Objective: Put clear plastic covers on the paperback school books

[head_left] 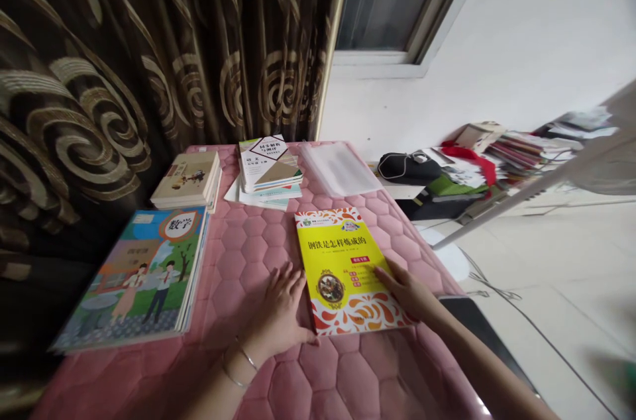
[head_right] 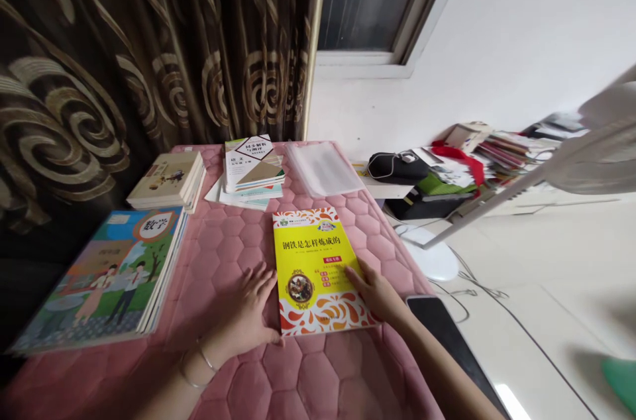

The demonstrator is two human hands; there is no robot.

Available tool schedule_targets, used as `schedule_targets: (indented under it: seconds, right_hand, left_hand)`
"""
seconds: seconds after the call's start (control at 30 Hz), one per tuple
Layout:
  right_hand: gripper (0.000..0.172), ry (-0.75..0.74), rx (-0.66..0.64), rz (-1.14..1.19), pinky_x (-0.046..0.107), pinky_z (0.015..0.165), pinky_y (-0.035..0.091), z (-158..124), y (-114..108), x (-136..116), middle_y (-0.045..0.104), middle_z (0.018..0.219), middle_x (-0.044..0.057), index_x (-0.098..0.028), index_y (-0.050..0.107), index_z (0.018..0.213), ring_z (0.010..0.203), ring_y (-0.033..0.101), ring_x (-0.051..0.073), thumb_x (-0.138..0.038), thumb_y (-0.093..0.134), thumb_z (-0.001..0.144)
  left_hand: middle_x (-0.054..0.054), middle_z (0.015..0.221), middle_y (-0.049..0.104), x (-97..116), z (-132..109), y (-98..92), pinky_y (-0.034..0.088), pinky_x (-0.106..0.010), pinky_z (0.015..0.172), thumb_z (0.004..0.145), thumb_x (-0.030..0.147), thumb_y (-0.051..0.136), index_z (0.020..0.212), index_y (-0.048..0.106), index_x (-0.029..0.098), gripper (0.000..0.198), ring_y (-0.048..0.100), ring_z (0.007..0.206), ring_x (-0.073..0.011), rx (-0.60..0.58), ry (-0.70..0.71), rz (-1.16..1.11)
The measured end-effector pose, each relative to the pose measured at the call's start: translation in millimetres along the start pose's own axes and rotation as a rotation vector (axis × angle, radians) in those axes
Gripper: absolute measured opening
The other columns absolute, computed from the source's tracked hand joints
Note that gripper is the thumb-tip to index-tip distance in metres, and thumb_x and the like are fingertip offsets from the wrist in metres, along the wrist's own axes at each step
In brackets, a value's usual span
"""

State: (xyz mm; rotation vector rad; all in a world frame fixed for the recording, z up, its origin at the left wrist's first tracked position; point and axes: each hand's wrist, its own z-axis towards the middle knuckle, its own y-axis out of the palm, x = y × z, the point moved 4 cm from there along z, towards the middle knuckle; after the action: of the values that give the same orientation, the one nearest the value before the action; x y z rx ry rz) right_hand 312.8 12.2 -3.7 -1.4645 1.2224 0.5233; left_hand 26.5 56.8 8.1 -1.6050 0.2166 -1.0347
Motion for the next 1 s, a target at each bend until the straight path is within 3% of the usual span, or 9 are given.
schedule_targets:
  seconds: [0.17,0.47,1.0]
  right_hand:
    - [0.059,0.036,-0.028,-0.051,0.034,0.069,0.057,0.9,0.8,3.8,0.074,0.102,0.005,-0.023,0.053,0.125,0.084,0.071,0.027,-0.061,0.052,0.079]
    - [0.067,0.040,0.035,-0.269,0.036,0.082,0.052,-1.2,-1.7,-4.5,0.071,0.109,0.008,-0.020,0.053,0.126,0.096,0.068,0.030,-0.065,0.040,0.078]
    - [0.055,-0.014,0.036,-0.383,0.036,0.073,0.050,4.1,2.1,-5.6,0.074,0.089,0.007,-0.022,0.060,0.111,0.085,0.069,0.029,-0.064,0.039,0.083]
  left_hand:
    - [-0.020,0.148,0.037,0.1,-0.8,-0.7,0.022,-0.065,0.113,0.043,0.057,0.085,0.143,0.033,0.017,0.120,0.024,0.140,-0.0406,0.007,-0.006,-0.024]
    - [-0.021,0.149,0.035,4.0,0.0,-5.1,0.019,-0.067,0.112,0.047,0.057,0.083,0.143,0.033,0.018,0.115,0.021,0.141,-0.0404,-0.033,-0.034,-0.076]
    - [-0.024,0.146,0.037,-1.1,1.8,-0.5,0.021,-0.069,0.111,0.041,0.050,0.088,0.139,0.036,0.015,0.117,0.026,0.138,-0.0428,-0.003,-0.052,-0.106]
